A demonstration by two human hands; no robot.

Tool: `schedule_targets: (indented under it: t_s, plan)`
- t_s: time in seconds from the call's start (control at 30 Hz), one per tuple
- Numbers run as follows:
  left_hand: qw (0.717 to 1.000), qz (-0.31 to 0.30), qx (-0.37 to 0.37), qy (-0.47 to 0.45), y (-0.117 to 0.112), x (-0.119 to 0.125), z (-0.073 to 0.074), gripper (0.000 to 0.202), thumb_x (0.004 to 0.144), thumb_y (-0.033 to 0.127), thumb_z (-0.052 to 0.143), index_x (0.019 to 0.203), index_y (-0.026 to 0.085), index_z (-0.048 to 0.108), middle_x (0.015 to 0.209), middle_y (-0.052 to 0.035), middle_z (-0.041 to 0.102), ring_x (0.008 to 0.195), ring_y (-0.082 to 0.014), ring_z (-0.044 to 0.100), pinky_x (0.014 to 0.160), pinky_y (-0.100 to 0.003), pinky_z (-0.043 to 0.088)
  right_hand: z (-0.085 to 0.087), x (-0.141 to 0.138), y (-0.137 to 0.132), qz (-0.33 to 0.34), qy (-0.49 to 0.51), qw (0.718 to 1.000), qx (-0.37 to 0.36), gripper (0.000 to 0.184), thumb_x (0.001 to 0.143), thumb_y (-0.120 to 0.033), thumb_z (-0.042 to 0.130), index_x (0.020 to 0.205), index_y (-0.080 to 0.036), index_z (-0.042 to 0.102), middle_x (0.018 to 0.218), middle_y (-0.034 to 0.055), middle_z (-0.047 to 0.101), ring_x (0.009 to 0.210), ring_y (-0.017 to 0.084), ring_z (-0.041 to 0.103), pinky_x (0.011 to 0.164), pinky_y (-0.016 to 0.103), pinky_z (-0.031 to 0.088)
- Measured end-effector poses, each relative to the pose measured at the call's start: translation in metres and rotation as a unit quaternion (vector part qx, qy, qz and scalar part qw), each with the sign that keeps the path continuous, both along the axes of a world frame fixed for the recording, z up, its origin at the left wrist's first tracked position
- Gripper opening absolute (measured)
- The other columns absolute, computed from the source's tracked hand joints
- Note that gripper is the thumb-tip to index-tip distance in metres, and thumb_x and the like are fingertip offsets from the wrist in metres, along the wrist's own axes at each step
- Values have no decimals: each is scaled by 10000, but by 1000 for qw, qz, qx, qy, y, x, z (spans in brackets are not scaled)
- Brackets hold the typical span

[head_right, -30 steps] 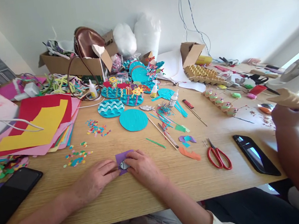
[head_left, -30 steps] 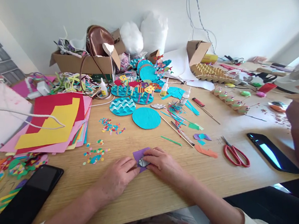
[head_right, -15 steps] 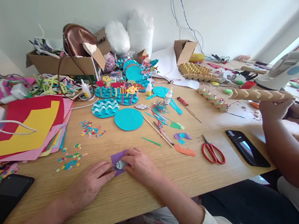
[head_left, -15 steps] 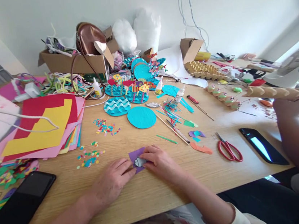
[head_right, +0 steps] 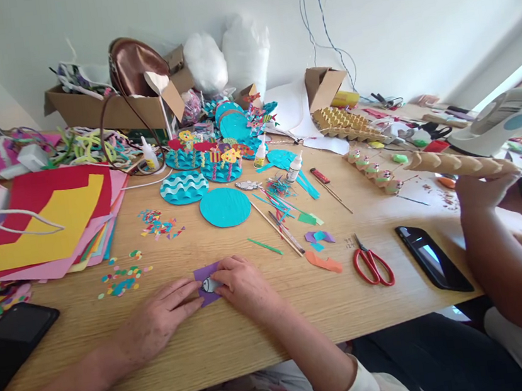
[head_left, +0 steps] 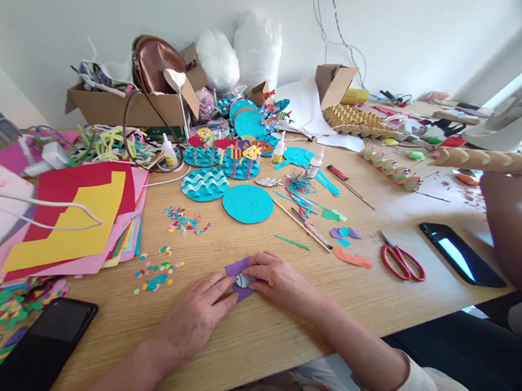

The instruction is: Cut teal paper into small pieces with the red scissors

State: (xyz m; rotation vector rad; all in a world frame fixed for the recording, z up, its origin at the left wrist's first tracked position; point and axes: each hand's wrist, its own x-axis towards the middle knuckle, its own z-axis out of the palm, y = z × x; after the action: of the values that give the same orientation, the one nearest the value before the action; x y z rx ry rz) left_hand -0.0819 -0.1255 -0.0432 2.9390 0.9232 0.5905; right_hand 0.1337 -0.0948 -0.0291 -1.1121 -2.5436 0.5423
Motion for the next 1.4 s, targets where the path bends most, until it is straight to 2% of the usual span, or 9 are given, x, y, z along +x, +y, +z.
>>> schedule_targets:
  t_s: [0.17, 0.3, 0.43, 0.57, 0.8, 0.97, 1.1, 1.2, 1.4]
  plan:
    - [1000, -15, -9, 7, 1, 0, 1, 334, 904, 159, 325, 1112, 188, 585, 1152, -81, 599, 1100, -212, 488, 886, -374, 454, 2, 5, 6, 13, 17, 1000, -10, 171, 773, -132, 604, 928, -186, 653, 928, 52, 609, 870, 161, 545, 780, 266, 429]
    - [1000, -21, -12, 17, 2, -1, -1, 323, 888, 131, 347, 1081, 166, 604, 1140, -103, 615, 1071, -230, 516, 857, -395, 471, 11, 25, 14, -25, 50, 998, -4, 237, 745, -142, 640, 982, -154, 641, 942, 75, 611, 873, 178, 558, 772, 285, 449]
    - [999, -23, 1, 28, 2, -1, 0, 332, 886, 123, 335, 1076, 151, 605, 1142, -105, 617, 1068, -235, 520, 837, -391, 486, 16, 37, 16, -18, 49, 999, 11, 175, 756, -146, 626, 925, -168, 664, 912, 70, 619, 854, 178, 567, 766, 302, 454]
    - [999, -20, 1, 33, 2, -1, 1, 343, 888, 131, 324, 1097, 168, 594, 1156, -89, 609, 1077, -224, 512, 848, -382, 484, 10, 26, 14, 40, 37, 998, 0, 175, 771, -125, 600, 921, -182, 668, 924, 62, 631, 856, 160, 566, 768, 276, 451]
    - [999, -16, -17, 38, 1, -2, -1, 346, 863, 109, 356, 1112, 165, 590, 1178, -95, 600, 1103, -240, 501, 878, -406, 469, -8, 16, 20, 79, 31, 996, 21, 182, 833, -165, 534, 939, -199, 678, 913, 53, 627, 833, 144, 556, 751, 249, 432]
    - [996, -4, -93, 2, 2, -3, 3, 384, 820, 65, 393, 1120, 208, 585, 1209, -65, 579, 1139, -213, 488, 943, -388, 431, -6, 17, 18, 78, 16, 996, 32, 228, 871, -170, 474, 942, -220, 685, 879, 49, 618, 805, 135, 549, 713, 231, 421]
    - [980, 31, -181, -79, 8, -1, 13, 420, 798, -9, 327, 1030, 192, 613, 1152, -45, 605, 1057, -134, 551, 907, -276, 463, -4, 16, 16, 84, 7, 996, 41, 238, 875, -162, 464, 962, -225, 677, 873, 44, 612, 801, 134, 535, 709, 227, 407]
    - [978, 45, -180, -95, 13, 7, 19, 408, 797, -22, 312, 1003, 161, 613, 1059, -53, 634, 984, -129, 580, 872, -262, 481, -2, 15, 17, 93, -8, 995, 46, 230, 868, -142, 470, 948, -215, 672, 864, 38, 609, 785, 132, 525, 693, 225, 397]
    - [988, 5, -150, -23, 18, 28, 19, 261, 845, 75, 407, 983, 171, 607, 1005, -51, 621, 956, -165, 557, 859, -313, 484, 6, 14, 16, 109, -28, 992, 55, 211, 869, -142, 465, 898, -194, 667, 829, 39, 610, 748, 126, 526, 674, 225, 396]
